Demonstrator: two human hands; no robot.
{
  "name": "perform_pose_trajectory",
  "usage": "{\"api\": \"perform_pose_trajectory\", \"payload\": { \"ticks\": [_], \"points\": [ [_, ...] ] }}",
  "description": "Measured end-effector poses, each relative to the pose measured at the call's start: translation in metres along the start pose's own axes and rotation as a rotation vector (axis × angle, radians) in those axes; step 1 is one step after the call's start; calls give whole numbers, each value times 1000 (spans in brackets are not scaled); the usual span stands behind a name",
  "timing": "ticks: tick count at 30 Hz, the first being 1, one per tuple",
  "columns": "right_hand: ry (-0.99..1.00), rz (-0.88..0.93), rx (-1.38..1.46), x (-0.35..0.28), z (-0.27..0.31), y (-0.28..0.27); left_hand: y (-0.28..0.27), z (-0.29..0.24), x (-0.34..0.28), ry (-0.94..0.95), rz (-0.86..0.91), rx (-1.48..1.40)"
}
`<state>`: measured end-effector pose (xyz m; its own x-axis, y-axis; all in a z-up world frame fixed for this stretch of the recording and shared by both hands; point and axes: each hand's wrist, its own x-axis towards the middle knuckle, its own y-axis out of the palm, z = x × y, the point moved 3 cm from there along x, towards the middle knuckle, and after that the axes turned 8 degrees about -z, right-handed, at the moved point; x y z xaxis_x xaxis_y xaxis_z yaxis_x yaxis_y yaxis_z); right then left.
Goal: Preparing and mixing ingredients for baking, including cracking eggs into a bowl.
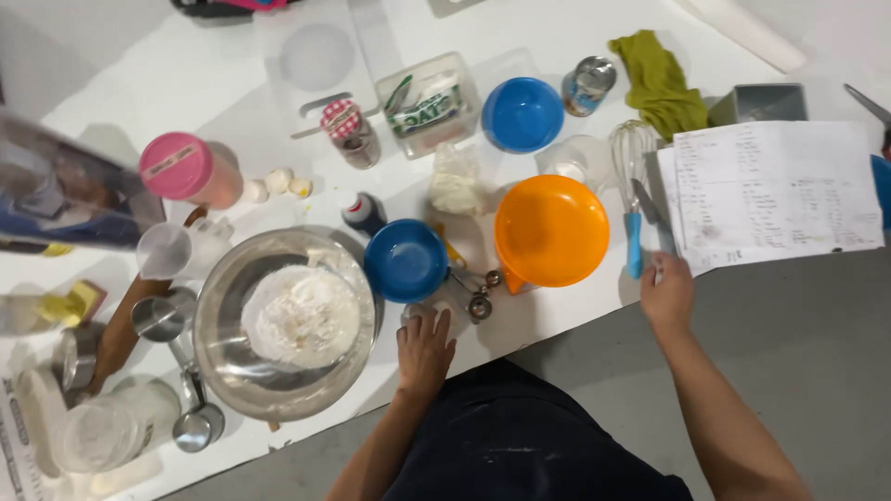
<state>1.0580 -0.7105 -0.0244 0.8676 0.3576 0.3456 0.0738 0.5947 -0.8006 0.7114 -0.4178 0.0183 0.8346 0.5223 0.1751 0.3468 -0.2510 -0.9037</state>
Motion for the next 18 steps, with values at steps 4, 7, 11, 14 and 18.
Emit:
{"api": "perform_pose_trajectory", "payload": {
  "ticks": [4,7,11,14,18],
  "points": [
    [67,189,-157,42,15,8,8,-5,9,47,31,214],
    [-83,74,-338,29,-63,76,22,1,3,13,-46,262],
    [-18,168,-461,32,-54,74,33,7,-1,-20,-2,327],
    [109,259,-494,32,-44,60,28,3,6,2,-35,311],
    [-34,303,-535,13,-76,62,27,0,10,-21,29,329]
  ]
}}
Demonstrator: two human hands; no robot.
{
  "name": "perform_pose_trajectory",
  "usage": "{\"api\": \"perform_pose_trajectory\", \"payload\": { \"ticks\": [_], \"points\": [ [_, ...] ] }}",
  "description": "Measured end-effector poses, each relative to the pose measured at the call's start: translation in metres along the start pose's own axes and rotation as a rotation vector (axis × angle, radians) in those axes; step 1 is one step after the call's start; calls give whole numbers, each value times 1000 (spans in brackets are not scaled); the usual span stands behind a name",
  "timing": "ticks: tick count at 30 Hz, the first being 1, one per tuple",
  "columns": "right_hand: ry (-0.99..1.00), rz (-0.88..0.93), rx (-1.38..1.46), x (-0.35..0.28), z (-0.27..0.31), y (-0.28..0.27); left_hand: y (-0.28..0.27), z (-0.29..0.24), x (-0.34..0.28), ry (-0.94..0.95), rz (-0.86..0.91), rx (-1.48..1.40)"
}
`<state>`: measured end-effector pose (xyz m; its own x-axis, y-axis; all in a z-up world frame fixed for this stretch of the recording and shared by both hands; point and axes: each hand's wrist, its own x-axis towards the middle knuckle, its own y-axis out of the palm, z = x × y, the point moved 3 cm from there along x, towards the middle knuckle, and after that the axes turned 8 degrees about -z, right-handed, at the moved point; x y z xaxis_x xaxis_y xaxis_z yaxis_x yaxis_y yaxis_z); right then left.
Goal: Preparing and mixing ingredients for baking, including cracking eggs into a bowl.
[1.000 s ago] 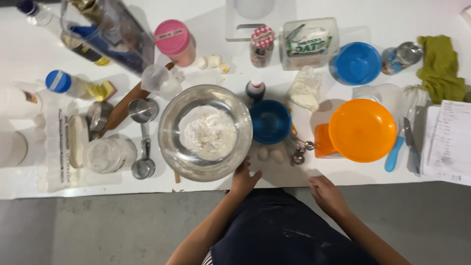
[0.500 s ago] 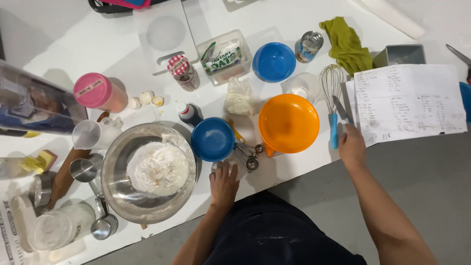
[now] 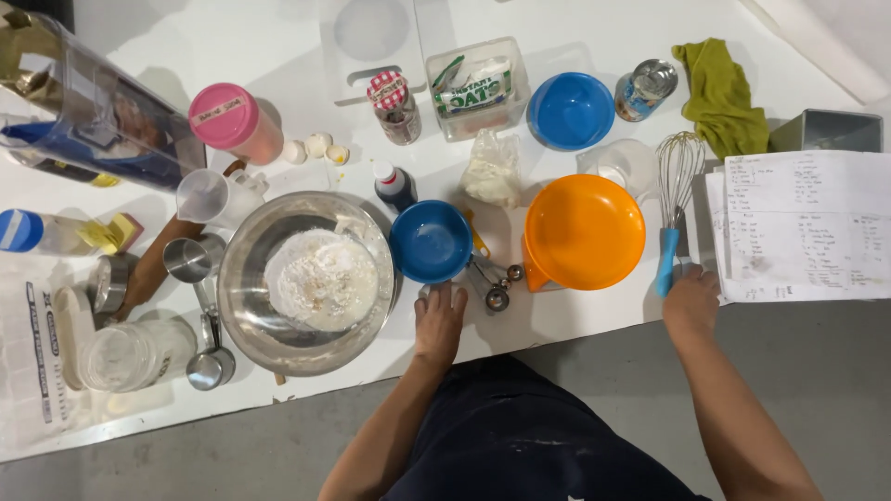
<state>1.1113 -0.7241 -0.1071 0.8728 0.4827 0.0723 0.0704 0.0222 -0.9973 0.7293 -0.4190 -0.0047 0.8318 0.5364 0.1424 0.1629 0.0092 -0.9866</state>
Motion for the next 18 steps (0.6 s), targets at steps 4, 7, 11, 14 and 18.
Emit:
{"api": "perform_pose_trajectory", "payload": {
  "ticks": [4,7,11,14,18],
  "points": [
    [77,514,30,-41,84,-156,6,1,-1,33,-72,36],
    [-112,588,510,-83,128,-138,-9,-2,-12,74,-167,-38],
    [-399,743,842,-91,243,-108,-46,-8,-32,84,-141,-270],
    [-97,862,1149,-77,317,-80,-47,-8,-65,26,-141,-446],
    [218,943,1113,-57,370,-66,-51,1,-99,-223,-186,-451]
  ]
}}
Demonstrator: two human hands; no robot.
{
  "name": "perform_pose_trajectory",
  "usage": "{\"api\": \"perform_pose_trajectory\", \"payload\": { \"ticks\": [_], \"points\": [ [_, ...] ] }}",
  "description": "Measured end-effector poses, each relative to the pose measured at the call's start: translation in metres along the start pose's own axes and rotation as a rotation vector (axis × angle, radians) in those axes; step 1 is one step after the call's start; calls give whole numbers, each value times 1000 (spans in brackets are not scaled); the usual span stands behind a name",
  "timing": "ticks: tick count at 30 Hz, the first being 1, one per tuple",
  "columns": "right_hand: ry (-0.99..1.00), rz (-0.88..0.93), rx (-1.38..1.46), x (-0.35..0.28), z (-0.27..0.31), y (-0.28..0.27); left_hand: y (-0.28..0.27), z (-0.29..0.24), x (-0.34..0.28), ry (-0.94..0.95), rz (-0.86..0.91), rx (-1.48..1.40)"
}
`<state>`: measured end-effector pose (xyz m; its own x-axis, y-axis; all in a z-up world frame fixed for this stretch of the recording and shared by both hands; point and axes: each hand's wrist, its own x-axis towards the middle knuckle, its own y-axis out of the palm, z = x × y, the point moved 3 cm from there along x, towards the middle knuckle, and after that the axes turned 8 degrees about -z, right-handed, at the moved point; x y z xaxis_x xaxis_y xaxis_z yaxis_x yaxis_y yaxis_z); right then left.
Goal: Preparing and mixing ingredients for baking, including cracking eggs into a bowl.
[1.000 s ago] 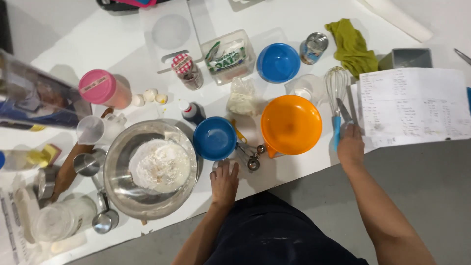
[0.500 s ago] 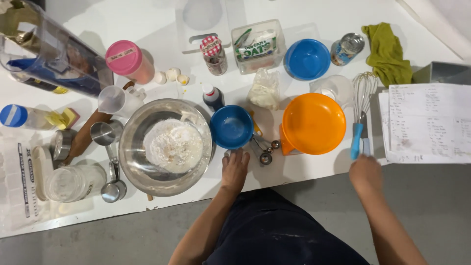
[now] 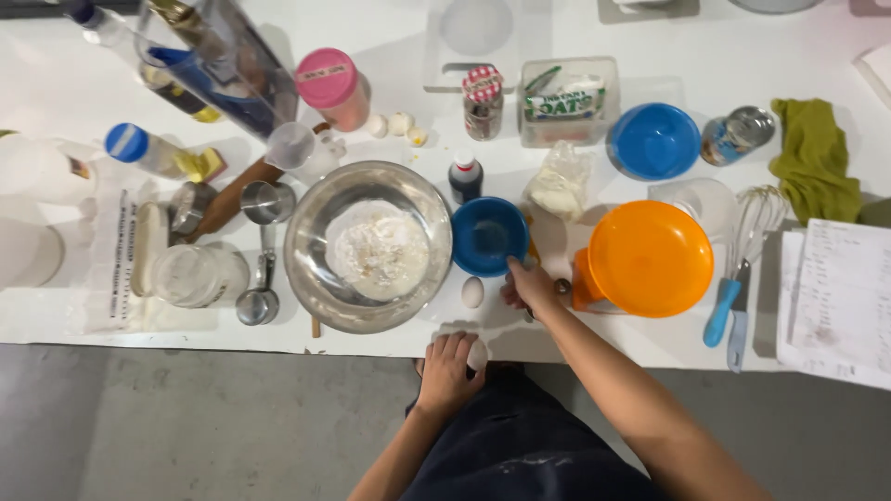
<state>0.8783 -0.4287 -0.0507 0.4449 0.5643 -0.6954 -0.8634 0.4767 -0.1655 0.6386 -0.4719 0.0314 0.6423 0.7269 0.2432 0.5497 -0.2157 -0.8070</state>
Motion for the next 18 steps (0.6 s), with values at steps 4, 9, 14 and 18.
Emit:
{"api": "perform_pose_trajectory", "payload": {
  "ticks": [4,9,14,18],
  "points": [
    [-74,-70,42,26,2,0,-18,5,-12,-120,-44,-2],
    [-308,-207,-86,-26,29,-18,-30,19,-29,-219,-40,-56],
    [-379,-360,-37,-104,50,-42,-29,27,-32,-155,-67,-115],
    [-378,-394,249,-149,52,-71,-38,20,-28,-110,-92,-205]
  ]
}}
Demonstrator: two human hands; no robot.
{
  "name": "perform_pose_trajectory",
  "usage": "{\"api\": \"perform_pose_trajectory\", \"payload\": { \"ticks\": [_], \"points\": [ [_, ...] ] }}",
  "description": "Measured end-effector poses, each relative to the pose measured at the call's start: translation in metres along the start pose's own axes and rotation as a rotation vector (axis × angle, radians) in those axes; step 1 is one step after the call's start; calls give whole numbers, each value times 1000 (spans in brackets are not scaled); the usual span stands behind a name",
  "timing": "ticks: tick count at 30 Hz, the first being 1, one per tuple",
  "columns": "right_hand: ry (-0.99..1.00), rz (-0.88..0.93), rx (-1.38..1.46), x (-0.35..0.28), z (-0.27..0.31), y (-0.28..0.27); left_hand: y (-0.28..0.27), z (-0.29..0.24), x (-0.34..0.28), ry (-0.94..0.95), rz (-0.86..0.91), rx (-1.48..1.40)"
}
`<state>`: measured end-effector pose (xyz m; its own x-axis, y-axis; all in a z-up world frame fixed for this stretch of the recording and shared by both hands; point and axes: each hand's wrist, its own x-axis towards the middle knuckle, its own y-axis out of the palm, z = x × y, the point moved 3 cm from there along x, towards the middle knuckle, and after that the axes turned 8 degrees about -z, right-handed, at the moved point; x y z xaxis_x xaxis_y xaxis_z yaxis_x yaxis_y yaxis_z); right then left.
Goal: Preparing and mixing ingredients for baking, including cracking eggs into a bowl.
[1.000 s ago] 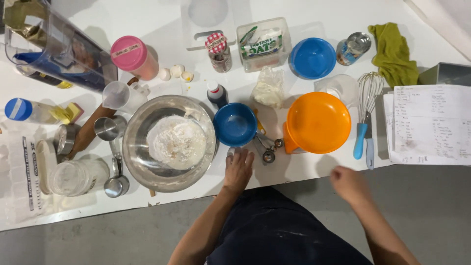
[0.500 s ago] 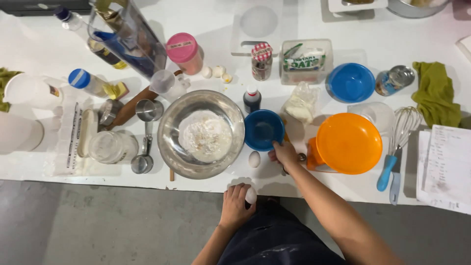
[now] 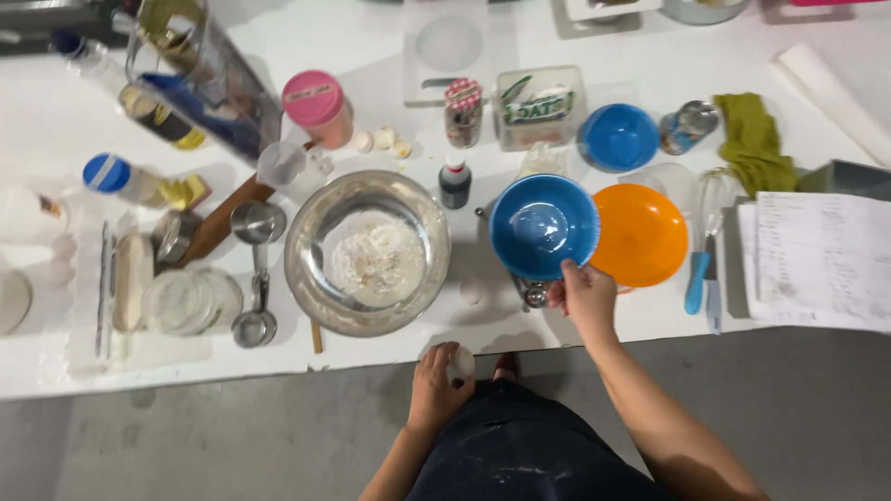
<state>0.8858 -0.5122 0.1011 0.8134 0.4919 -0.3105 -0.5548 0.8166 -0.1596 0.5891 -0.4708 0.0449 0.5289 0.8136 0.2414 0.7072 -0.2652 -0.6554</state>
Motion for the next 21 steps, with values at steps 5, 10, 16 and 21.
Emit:
{"api": "perform_pose_trajectory", "payload": {
  "ticks": [5,10,16,21],
  "points": [
    [-32,-242,170,7,5,-66,10,4,6,-204,145,-127],
    [94,-258,198,46,-20,-104,30,-4,16,-153,156,-305],
    [156,-346,-148,36,-34,-170,51,-6,13,-455,263,-517],
    [-235,-448,-964,80,-146,-242,51,-11,11,-853,306,-883]
  ]
}}
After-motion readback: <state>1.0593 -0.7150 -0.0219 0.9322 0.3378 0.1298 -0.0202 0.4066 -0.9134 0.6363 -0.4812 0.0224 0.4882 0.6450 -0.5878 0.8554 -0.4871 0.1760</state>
